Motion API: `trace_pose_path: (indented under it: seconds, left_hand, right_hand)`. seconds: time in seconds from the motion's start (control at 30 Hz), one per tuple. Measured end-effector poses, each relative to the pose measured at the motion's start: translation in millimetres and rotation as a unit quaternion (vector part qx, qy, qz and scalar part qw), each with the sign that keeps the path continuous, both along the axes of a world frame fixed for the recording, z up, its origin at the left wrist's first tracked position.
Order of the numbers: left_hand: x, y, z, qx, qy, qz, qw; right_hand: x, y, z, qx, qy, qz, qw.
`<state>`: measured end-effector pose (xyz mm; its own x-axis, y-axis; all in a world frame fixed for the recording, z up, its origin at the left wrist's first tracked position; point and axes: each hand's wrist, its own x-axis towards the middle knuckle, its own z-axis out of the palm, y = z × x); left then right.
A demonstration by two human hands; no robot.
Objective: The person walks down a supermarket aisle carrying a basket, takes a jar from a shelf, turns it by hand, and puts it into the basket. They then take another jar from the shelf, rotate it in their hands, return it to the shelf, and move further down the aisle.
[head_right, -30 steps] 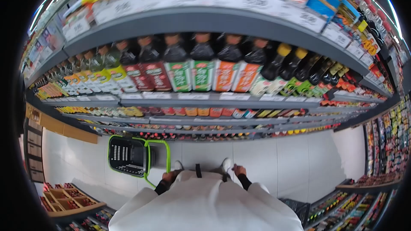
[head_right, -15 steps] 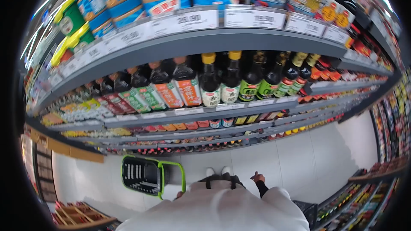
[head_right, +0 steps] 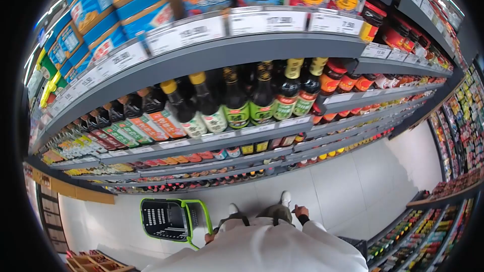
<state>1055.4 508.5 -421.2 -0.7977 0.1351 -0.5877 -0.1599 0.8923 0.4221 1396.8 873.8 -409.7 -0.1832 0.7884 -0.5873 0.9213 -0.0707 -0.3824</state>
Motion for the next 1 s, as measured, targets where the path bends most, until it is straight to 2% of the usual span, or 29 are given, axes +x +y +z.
trace_pose_path:
  seconds: [0.03,0.1,0.13,0.2,0.3,0.33,0.43,0.47,0.5,0.57,0.6,0.63,0.67,0.7,0.8,0.9,1.0]
  left_hand:
    - [14,17,14,0.058,0.003,0.013,0.998]
    - [40,56,29,0.004,-0.018,0.018,1.000]
    - [52,91,24,0.010,-0.004,0.037,0.999]
    - [76,105,33,-0.013,0.024,0.064,0.998]
    - [96,149,41,-0.025,0.093,0.056,0.994]
    - [102,160,44,-0.029,0.089,0.059,0.994]
    - [121,176,55,-0.041,0.071,0.056,0.995]
    - [131,179,56,-0.043,0.064,0.047,0.996]
    - [137,184,58,-0.043,0.059,0.037,0.997]
    - [151,191,55,-0.051,0.046,0.001,0.998]
    - [156,196,55,-0.043,0.049,-0.009,0.998]
    - [162,198,54,-0.037,0.050,-0.020,0.998]
    - [165,203,54,-0.028,0.051,-0.032,0.998]
    - [166,213,54,-0.016,0.053,-0.044,0.997]
    - [174,224,39,0.040,0.077,0.002,0.996]
    - [189,231,27,0.062,0.058,0.011,0.996]
    - [196,240,27,0.050,0.036,0.016,0.998]
  right_hand:
    - [12,13,-18,-0.012,-0.032,-0.005,0.999]
    - [36,37,-35,-0.009,-0.088,0.046,0.995]
    - [47,51,-37,0.019,-0.066,0.064,0.996]
    - [83,70,-46,-0.040,-0.048,0.126,0.990]
    - [144,115,-97,-0.019,-0.019,0.224,0.974]
    - [164,131,-121,-0.042,-0.055,0.290,0.954]
    - [191,166,-120,-0.090,-0.124,0.343,0.927]
    - [186,172,-87,-0.011,-0.205,0.448,0.870]
    - [180,179,-82,-0.048,-0.257,0.437,0.861]
    - [186,189,-94,0.022,-0.226,0.495,0.839]
    - [182,191,-92,-0.002,-0.196,0.445,0.874]
    - [184,193,-103,-0.094,-0.097,0.268,0.954]
    - [184,187,-115,-0.089,0.015,0.161,0.983]
    - [190,184,-142,-0.083,0.136,0.063,0.985]
    - [159,158,-44,-0.051,0.129,0.015,0.990]
    - [168,143,-21,0.041,0.077,0.032,0.996]
    - [200,142,-20,0.017,0.099,-0.024,0.995]
